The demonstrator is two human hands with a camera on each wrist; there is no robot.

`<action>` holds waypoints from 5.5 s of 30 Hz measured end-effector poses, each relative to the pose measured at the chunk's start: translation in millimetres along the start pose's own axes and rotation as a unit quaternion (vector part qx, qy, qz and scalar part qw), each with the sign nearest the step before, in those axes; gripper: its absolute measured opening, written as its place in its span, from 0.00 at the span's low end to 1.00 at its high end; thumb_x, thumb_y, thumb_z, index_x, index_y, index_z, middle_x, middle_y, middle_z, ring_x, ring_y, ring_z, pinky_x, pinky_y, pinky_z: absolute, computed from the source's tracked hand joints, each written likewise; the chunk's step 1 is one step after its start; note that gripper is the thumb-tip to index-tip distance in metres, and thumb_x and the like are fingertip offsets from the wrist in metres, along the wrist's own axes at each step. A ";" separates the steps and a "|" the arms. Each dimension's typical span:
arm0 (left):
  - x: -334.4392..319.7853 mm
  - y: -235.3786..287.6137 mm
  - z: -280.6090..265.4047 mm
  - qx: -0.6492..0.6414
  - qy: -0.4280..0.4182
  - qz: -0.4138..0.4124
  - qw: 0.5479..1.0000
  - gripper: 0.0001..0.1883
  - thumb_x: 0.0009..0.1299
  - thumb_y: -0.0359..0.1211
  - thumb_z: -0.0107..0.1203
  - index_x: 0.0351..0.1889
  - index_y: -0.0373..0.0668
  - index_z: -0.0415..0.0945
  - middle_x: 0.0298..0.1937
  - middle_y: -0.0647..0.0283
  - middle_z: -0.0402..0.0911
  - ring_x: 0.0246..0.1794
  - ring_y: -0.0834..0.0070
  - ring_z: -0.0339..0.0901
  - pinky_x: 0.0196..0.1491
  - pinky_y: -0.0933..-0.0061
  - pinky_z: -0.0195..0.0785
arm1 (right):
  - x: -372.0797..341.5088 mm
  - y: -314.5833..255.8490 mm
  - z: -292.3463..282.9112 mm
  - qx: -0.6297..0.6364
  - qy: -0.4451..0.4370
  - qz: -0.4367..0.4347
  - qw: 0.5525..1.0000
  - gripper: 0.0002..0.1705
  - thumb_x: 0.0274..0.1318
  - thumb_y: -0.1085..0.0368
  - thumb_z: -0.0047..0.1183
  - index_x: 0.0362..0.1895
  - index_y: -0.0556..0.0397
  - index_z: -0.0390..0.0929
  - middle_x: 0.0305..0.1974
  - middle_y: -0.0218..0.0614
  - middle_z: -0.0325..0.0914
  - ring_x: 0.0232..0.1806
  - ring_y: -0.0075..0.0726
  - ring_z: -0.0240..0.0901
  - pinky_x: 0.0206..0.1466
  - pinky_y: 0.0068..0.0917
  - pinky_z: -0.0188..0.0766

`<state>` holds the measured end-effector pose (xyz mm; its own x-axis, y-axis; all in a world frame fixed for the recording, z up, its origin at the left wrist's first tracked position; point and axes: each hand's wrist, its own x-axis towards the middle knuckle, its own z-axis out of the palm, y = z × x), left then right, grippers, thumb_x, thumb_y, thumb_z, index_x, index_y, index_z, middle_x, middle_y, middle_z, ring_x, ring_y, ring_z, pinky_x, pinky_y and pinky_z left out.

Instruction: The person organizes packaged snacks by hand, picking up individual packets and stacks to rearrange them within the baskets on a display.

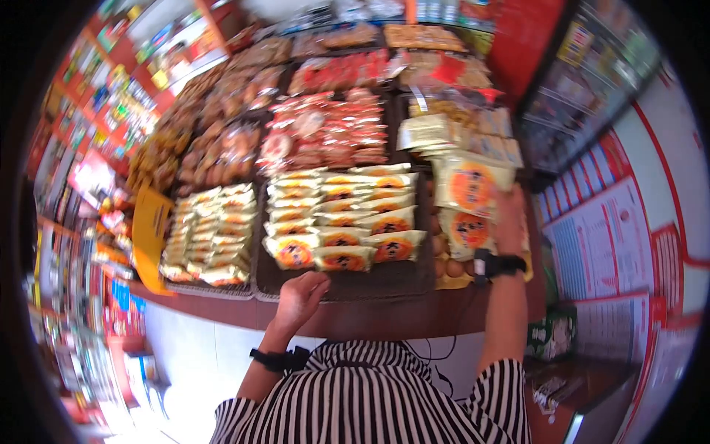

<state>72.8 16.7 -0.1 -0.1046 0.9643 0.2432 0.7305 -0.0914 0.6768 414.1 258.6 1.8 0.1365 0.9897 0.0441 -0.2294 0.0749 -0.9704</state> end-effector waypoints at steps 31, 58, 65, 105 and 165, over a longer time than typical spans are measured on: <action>-38.4 -22.6 -106.4 -0.537 -0.083 -0.058 0.838 0.17 0.69 0.31 0.53 0.55 0.41 0.66 0.51 0.68 0.68 0.54 0.82 0.62 0.57 0.79 0.57 | -228.3 -47.9 172.7 -0.232 -0.372 -0.219 0.872 0.21 0.47 0.75 0.49 0.50 0.57 0.69 0.54 0.43 0.66 0.50 0.42 0.68 0.51 0.32 0.66; -98.5 -82.4 -116.7 -0.475 0.139 -0.142 0.857 0.09 0.67 0.30 0.55 0.44 0.42 0.70 0.43 0.71 0.73 0.43 0.84 0.67 0.48 0.82 0.62 | -223.4 -52.6 201.1 -0.269 -0.427 -0.093 0.858 0.13 0.48 0.67 0.59 0.39 0.60 0.75 0.30 0.35 0.78 0.32 0.25 0.74 0.36 0.23 0.70; -120.2 -98.9 -120.6 -0.367 0.133 -0.200 0.899 0.09 0.66 0.21 0.51 0.41 0.42 0.70 0.41 0.71 0.73 0.42 0.85 0.67 0.47 0.82 0.63 | -198.6 -9.3 219.1 -0.384 -0.369 -0.210 0.820 0.12 0.47 0.67 0.58 0.38 0.54 0.75 0.32 0.40 0.76 0.34 0.43 0.74 0.36 0.33 0.68; -70.5 -54.6 -113.3 -0.242 -0.032 -0.001 0.970 0.14 0.64 0.19 0.52 0.45 0.44 0.71 0.44 0.63 0.78 0.45 0.70 0.77 0.48 0.75 0.69 | -219.8 -25.4 214.3 -0.265 -0.448 -0.027 0.854 0.19 0.52 0.63 0.57 0.48 0.56 0.73 0.41 0.36 0.78 0.42 0.26 0.73 0.41 0.25 0.68; 13.9 117.4 -29.7 -0.149 0.048 -0.092 0.983 0.14 0.65 0.28 0.57 0.48 0.37 0.74 0.32 0.70 0.79 0.29 0.87 0.71 0.33 0.84 0.66 | -143.8 -71.6 33.9 0.065 -0.308 -0.041 0.948 0.27 0.53 0.70 0.55 0.56 0.54 0.61 0.48 0.37 0.68 0.42 0.24 0.68 0.46 0.21 0.69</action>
<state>137.1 12.0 103.4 -0.2897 0.9449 0.1528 0.4649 -0.0006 0.8854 378.3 115.0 72.9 -0.4200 0.8607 0.2877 -0.3646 0.1303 -0.9220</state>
